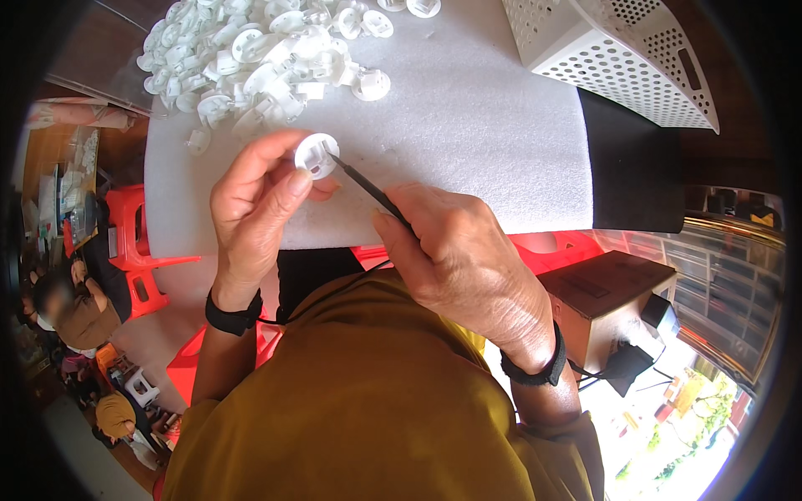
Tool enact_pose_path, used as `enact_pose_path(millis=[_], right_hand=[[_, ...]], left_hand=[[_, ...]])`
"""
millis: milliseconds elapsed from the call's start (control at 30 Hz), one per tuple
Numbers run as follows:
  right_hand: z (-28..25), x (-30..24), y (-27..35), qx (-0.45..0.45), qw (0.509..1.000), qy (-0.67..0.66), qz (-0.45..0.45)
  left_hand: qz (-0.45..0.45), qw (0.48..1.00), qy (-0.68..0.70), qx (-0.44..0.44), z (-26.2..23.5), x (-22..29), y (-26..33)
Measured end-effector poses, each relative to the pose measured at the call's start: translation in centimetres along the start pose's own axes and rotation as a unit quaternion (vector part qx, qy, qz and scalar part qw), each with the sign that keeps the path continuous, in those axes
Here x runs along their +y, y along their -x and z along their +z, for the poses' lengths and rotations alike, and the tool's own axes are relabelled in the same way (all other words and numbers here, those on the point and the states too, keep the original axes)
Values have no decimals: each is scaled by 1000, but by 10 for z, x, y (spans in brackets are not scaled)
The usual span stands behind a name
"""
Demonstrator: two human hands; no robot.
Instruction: The recorder is using a screwdriver to clean flash or debris from small white plastic shoe components.
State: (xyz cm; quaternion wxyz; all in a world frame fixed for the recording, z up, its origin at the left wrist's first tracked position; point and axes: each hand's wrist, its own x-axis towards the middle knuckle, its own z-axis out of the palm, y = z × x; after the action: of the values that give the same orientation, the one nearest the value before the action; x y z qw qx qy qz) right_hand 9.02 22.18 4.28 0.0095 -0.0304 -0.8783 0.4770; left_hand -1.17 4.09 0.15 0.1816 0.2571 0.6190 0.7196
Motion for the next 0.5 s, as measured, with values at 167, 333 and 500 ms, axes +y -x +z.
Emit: enact_pose_path(millis=[167, 333, 500], right_hand=[[-1, 1, 1, 0, 1000, -8, 7], [-1, 0, 2, -1, 1000, -11, 16], [0, 0, 3, 3, 1000, -17, 15]], left_hand=[[-6, 1000, -10, 2, 0, 1, 1], [-3, 1000, -12, 7, 1, 1, 1], [-9, 1000, -20, 13, 2, 2, 1]])
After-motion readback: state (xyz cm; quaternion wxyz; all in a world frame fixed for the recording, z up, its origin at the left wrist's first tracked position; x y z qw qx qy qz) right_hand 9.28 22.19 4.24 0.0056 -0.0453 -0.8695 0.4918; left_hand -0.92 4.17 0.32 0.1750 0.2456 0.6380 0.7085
